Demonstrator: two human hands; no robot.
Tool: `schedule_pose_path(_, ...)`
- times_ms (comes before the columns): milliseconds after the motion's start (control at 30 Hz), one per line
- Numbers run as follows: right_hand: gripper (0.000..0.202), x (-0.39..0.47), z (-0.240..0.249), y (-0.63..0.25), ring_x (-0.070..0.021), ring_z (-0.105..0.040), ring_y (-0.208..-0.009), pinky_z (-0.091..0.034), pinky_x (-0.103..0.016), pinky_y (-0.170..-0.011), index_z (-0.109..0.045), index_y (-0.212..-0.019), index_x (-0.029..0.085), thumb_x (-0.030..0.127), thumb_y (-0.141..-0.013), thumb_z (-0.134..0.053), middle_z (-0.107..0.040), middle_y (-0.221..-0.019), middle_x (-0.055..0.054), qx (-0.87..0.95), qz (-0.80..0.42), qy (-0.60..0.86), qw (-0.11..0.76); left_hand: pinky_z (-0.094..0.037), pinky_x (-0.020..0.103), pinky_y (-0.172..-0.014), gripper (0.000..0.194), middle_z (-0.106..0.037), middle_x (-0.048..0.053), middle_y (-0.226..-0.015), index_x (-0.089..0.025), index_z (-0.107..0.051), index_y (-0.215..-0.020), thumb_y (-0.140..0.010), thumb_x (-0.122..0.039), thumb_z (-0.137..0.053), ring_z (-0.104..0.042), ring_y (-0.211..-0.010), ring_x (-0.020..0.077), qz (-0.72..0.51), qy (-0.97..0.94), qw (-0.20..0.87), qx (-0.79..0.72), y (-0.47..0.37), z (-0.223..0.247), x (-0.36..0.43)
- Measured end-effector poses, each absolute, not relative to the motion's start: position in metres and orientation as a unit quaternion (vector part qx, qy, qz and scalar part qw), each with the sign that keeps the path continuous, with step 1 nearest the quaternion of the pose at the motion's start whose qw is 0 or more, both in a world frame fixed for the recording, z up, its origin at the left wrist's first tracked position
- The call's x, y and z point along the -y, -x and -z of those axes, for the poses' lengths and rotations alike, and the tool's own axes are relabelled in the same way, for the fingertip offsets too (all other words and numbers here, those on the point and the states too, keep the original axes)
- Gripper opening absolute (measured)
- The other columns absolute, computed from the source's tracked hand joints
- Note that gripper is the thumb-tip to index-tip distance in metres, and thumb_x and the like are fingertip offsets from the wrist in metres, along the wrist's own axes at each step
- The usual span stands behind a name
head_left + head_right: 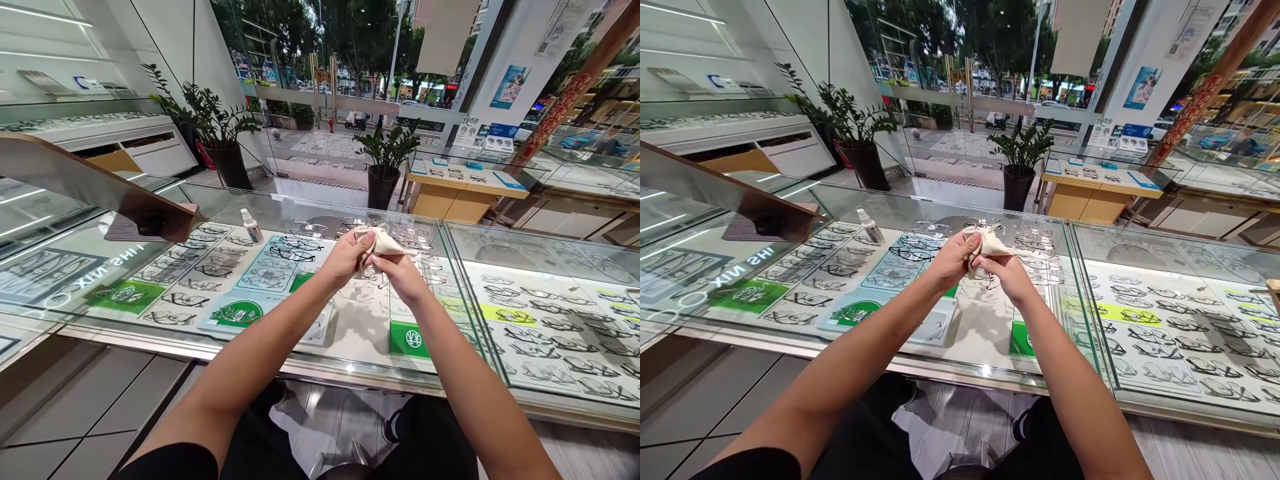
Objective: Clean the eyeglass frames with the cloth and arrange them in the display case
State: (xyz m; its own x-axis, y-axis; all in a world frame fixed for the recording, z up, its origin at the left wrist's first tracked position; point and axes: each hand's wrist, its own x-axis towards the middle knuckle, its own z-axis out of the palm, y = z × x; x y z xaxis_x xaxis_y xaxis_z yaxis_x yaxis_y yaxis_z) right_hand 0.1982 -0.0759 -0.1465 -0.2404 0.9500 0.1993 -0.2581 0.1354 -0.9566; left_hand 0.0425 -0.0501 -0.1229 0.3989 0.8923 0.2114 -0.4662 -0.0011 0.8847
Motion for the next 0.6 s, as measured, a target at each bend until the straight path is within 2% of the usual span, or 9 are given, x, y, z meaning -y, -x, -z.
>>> schedule_pose_path(167, 0.033, 0.075, 0.145, -0.194, -0.0153, -0.046, -0.073, -0.037, -0.033, -0.072, -0.083, -0.084, 0.022, 0.053, -0.076, -0.089, -0.074, -0.085, -0.003, 0.536, -0.565, 0.331, 0.532, -0.040, 0.019, -0.051, 0.063, -0.052, -0.005, -0.050, -0.017, -0.059, -0.079, -0.085, -0.076, -0.080, -0.046, -0.046, 0.0075, -0.504, -0.481, 0.680, -0.230, -0.042, 0.129, 0.039)
schedule_pose_path(300, 0.041, 0.073, 0.137, -0.197, -0.0130, -0.043, -0.071, -0.032, -0.031, -0.067, -0.083, -0.081, 0.020, 0.059, -0.072, -0.091, -0.073, -0.086, -0.004, 0.497, -0.582, 0.349, 0.540, -0.054, 0.023, -0.067, 0.050, -0.067, 0.000, -0.070, -0.014, -0.068, -0.096, -0.085, -0.057, -0.090, -0.063, -0.064, 0.0122, -0.465, -0.443, 0.740, -0.198, -0.037, 0.126, 0.032)
schedule_pose_path(400, 0.044, 0.075, 0.130, -0.200, -0.0119, -0.043, -0.069, -0.031, -0.030, -0.065, -0.084, -0.083, 0.020, 0.060, -0.067, -0.094, -0.075, -0.092, -0.004, 0.482, -0.602, 0.338, 0.540, -0.061, 0.028, -0.083, 0.040, -0.075, 0.006, -0.087, -0.012, -0.071, -0.106, -0.090, -0.043, -0.090, -0.072, -0.080, 0.0163, -0.488, -0.402, 0.750, -0.192, -0.035, 0.122, 0.028)
schedule_pose_path(500, 0.043, 0.084, 0.117, -0.206, -0.0125, -0.045, -0.069, -0.033, -0.030, -0.066, -0.084, -0.087, 0.022, 0.062, -0.073, -0.091, -0.076, -0.094, -0.004, 0.507, -0.586, 0.331, 0.538, -0.062, 0.033, -0.094, 0.032, -0.080, 0.010, -0.101, -0.012, -0.073, -0.111, -0.095, -0.037, -0.084, -0.076, -0.096, 0.0210, -0.537, -0.371, 0.731, -0.198, -0.031, 0.119, 0.021)
schedule_pose_path(600, 0.035, 0.101, 0.094, -0.216, -0.0156, -0.053, -0.077, -0.040, -0.032, -0.073, -0.083, -0.091, 0.024, 0.059, -0.089, -0.080, -0.077, -0.099, -0.004, 0.587, -0.492, 0.345, 0.543, -0.061, 0.032, -0.093, 0.027, -0.081, 0.010, -0.101, -0.013, -0.076, -0.110, -0.097, -0.036, -0.082, -0.076, -0.098, 0.0214, -0.557, -0.368, 0.712, -0.216, -0.021, 0.118, 0.009)
